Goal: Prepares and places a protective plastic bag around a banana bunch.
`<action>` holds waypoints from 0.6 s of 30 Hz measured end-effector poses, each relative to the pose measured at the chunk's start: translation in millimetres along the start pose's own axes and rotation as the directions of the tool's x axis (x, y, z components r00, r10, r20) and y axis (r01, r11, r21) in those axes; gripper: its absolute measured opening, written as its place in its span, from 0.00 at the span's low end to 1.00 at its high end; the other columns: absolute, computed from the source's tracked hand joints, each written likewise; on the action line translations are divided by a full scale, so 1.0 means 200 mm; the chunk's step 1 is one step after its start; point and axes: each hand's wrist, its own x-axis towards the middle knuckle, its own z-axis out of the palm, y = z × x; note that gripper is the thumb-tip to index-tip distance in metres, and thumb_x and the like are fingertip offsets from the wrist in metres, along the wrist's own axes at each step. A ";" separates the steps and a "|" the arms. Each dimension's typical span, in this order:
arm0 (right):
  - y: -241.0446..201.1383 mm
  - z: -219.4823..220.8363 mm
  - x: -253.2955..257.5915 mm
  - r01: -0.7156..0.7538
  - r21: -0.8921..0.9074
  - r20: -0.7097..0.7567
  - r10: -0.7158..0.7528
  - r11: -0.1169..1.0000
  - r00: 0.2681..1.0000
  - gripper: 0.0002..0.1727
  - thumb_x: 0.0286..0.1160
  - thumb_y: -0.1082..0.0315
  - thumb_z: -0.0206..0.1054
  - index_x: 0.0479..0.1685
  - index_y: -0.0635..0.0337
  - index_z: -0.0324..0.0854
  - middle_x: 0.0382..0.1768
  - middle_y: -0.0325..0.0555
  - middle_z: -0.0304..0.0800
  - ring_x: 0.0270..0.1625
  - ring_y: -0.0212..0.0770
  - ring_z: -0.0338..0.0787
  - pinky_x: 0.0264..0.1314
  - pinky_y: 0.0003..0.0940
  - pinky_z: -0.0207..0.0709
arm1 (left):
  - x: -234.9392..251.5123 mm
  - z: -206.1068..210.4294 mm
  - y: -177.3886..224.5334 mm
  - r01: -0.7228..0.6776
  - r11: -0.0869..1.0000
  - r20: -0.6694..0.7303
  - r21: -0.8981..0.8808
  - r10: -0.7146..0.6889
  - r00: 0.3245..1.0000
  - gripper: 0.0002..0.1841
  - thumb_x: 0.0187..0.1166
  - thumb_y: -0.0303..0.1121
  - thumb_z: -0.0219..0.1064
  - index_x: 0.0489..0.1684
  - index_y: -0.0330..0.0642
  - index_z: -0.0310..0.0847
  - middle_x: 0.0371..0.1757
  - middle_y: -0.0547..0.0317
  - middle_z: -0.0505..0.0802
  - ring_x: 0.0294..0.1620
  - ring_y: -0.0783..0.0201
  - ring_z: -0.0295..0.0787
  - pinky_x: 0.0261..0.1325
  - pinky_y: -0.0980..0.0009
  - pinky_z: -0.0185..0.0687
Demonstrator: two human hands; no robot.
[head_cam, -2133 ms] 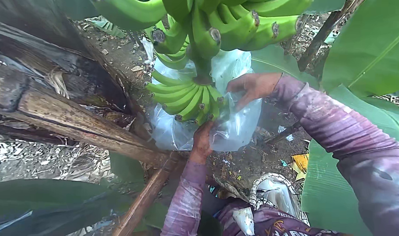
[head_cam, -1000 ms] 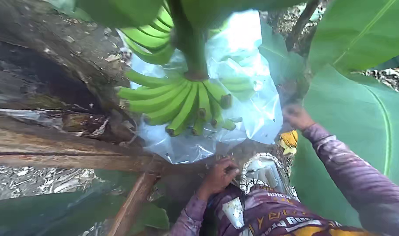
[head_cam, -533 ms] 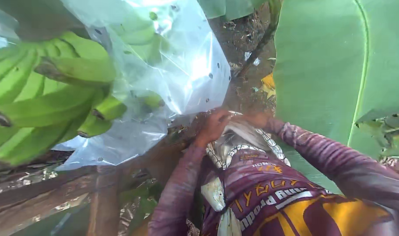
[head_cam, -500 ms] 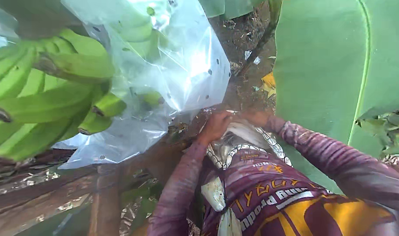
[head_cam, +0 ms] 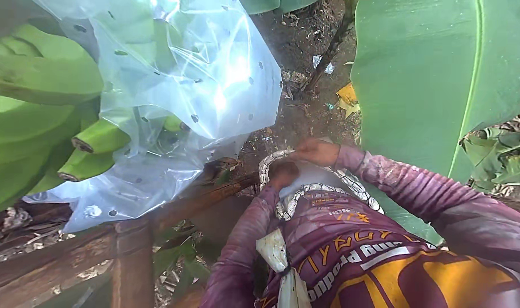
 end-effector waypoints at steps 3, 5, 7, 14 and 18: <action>0.05 0.01 0.00 -0.041 0.001 0.001 0.041 0.999 0.999 0.26 0.90 0.53 0.58 0.23 0.63 0.79 0.20 0.44 0.73 0.27 0.40 0.75 0.34 0.44 0.68 | -0.02 0.01 0.01 -0.034 0.996 -0.026 -0.085 0.032 0.999 0.20 0.85 0.45 0.66 0.57 0.35 0.88 0.58 0.43 0.93 0.65 0.49 0.88 0.75 0.46 0.76; 0.06 0.02 -0.01 -0.055 0.006 0.000 0.055 0.998 0.998 0.27 0.90 0.51 0.58 0.23 0.62 0.79 0.20 0.44 0.73 0.26 0.40 0.75 0.33 0.44 0.68 | -0.01 0.02 0.03 -0.051 0.986 0.007 -0.157 0.052 0.999 0.26 0.79 0.51 0.72 0.64 0.37 0.85 0.62 0.44 0.92 0.67 0.52 0.87 0.76 0.48 0.76; 0.05 0.02 -0.02 -0.044 0.028 0.011 0.044 0.999 0.999 0.27 0.90 0.51 0.58 0.22 0.61 0.77 0.19 0.42 0.71 0.24 0.38 0.73 0.31 0.41 0.66 | -0.01 0.03 0.03 -0.049 0.994 0.065 -0.095 0.055 0.996 0.27 0.78 0.49 0.74 0.66 0.36 0.84 0.62 0.42 0.91 0.66 0.50 0.86 0.76 0.48 0.75; 0.08 0.02 -0.04 -0.037 0.054 -0.012 0.038 0.998 0.999 0.26 0.89 0.53 0.59 0.20 0.60 0.74 0.17 0.42 0.69 0.23 0.38 0.71 0.30 0.41 0.65 | 0.01 0.06 0.02 0.013 0.993 0.098 -0.117 -0.001 0.995 0.36 0.72 0.58 0.76 0.72 0.39 0.81 0.70 0.43 0.87 0.73 0.49 0.82 0.79 0.46 0.72; 0.06 0.02 -0.05 -0.050 0.045 -0.012 0.051 0.998 0.999 0.27 0.89 0.52 0.59 0.19 0.60 0.72 0.17 0.41 0.66 0.22 0.38 0.69 0.29 0.40 0.62 | 0.04 0.07 -0.01 0.020 1.000 0.166 0.015 -0.022 0.986 0.30 0.77 0.51 0.74 0.70 0.39 0.81 0.60 0.41 0.90 0.64 0.46 0.86 0.73 0.43 0.75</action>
